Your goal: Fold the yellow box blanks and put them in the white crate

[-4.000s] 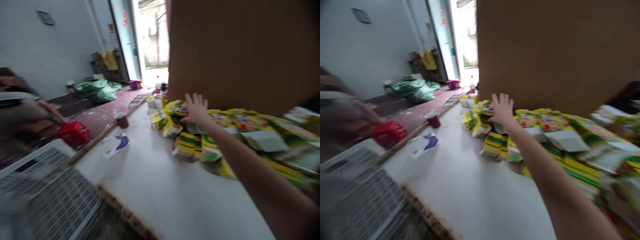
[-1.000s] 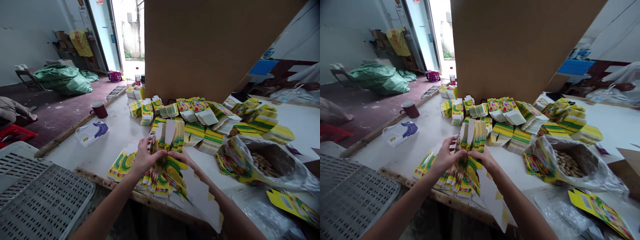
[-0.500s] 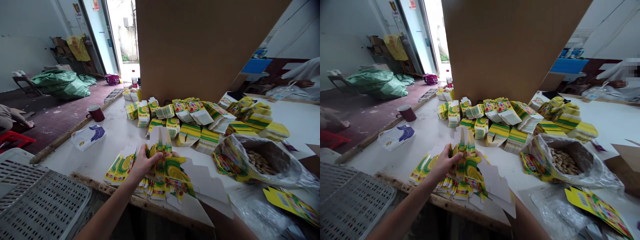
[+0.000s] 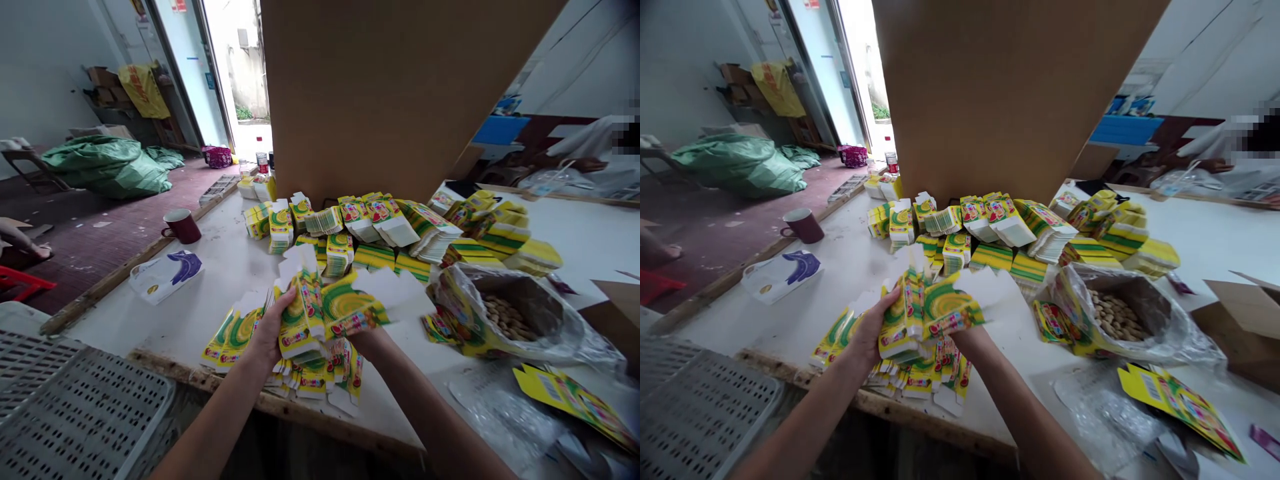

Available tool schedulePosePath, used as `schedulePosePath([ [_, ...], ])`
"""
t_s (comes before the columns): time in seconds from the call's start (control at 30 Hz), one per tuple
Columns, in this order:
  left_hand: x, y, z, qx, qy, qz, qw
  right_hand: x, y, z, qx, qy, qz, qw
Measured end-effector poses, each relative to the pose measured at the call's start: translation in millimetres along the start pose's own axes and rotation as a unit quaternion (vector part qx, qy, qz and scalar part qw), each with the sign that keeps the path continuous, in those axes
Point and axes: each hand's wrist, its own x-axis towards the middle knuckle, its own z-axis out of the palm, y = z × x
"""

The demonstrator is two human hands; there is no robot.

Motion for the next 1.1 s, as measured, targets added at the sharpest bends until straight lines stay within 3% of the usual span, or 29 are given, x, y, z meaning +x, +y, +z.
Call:
schedulePosePath([
  [0.07, -1.6, 3.2, -1.8, -0.025, 0.023, 0.025, 0.999, -8.7, -8.4, -1.8, 0.019, -0.046, 0.015, 0.999],
  [0.13, -4.4, 4.7, -2.8, -0.032, 0.042, 0.065, 0.996, -14.5, -18.7, -1.5, 0.046, -0.047, 0.016, 0.998],
  [0.2, -8.6, 3.9, -2.4, -0.021, 0.049, 0.114, 0.992, -13.4, -28.9, -0.6, 0.077, 0.027, -0.006, 0.997],
  [0.27, -14.0, 2.6, -1.9, -0.004, 0.057, 0.148, 0.987, -6.5, -38.7, -4.2, 0.103, 0.141, -0.047, 0.983],
  [0.37, -24.3, 5.6, -6.0, -0.006, 0.109, 0.161, 0.981, 1.3, -52.2, -25.1, 0.126, 0.281, -0.134, 0.942],
  [0.43, -33.1, 12.3, -13.4, -0.032, 0.147, 0.173, 0.973, -3.0, -56.0, -44.9, 0.096, 0.333, -0.167, 0.923],
  [0.57, -53.4, 27.6, -31.6, -0.067, 0.174, 0.212, 0.959, -30.0, -36.4, -67.0, -0.087, 0.219, 0.002, 0.972],
  [0.7, -68.7, 30.3, -37.8, -0.073, 0.198, 0.222, 0.952, -47.3, 0.1, -51.5, -0.173, 0.174, 0.073, 0.967],
  [0.83, -75.7, 23.0, -32.9, -0.077, 0.196, 0.187, 0.96, -38.0, 18.2, -28.3, -0.266, 0.179, 0.086, 0.943],
  [0.97, -80.9, 13.0, -33.6, -0.077, 0.191, 0.151, 0.967, -30.7, 7.5, -18.5, -0.349, 0.209, 0.064, 0.911],
  [1.1, -80.1, -1.6, -37.3, -0.031, 0.156, 0.144, 0.977, -45.1, -23.1, 6.4, -0.352, 0.118, -0.009, 0.928],
])
